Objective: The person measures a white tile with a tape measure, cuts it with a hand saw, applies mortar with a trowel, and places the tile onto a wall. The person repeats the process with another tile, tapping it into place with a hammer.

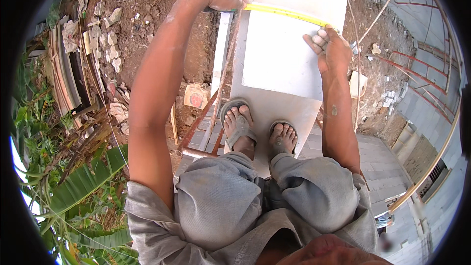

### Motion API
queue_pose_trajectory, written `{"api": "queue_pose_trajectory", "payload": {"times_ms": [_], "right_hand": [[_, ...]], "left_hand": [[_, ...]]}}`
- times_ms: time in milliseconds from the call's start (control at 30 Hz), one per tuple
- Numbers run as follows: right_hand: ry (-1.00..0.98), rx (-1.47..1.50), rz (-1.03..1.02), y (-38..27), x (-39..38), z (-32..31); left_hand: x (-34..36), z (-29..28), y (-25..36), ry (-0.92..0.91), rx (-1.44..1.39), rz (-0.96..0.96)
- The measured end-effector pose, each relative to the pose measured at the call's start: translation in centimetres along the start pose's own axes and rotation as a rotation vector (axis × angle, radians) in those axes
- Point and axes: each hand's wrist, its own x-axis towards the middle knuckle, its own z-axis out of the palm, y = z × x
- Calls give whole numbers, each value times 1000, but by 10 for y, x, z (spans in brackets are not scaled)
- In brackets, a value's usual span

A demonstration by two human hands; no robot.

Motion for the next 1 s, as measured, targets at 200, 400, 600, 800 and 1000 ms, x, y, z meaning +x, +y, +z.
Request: {"api": "queue_pose_trajectory", "payload": {"times_ms": [200,400,600,800,1000], "right_hand": [[4,-18,13,-4,2,0],[14,-45,32,-9,2,2],[4,-40,41,-9,0,1],[26,-10,18,-9,0,6],[34,15,48,-15,4,2]], "left_hand": [[4,-8,9,-25,8,28],[8,-4,17,66,116,5],[11,0,17,63,109,-30],[9,0,12,89,61,-15],[8,-7,22,51,102,-16]]}}
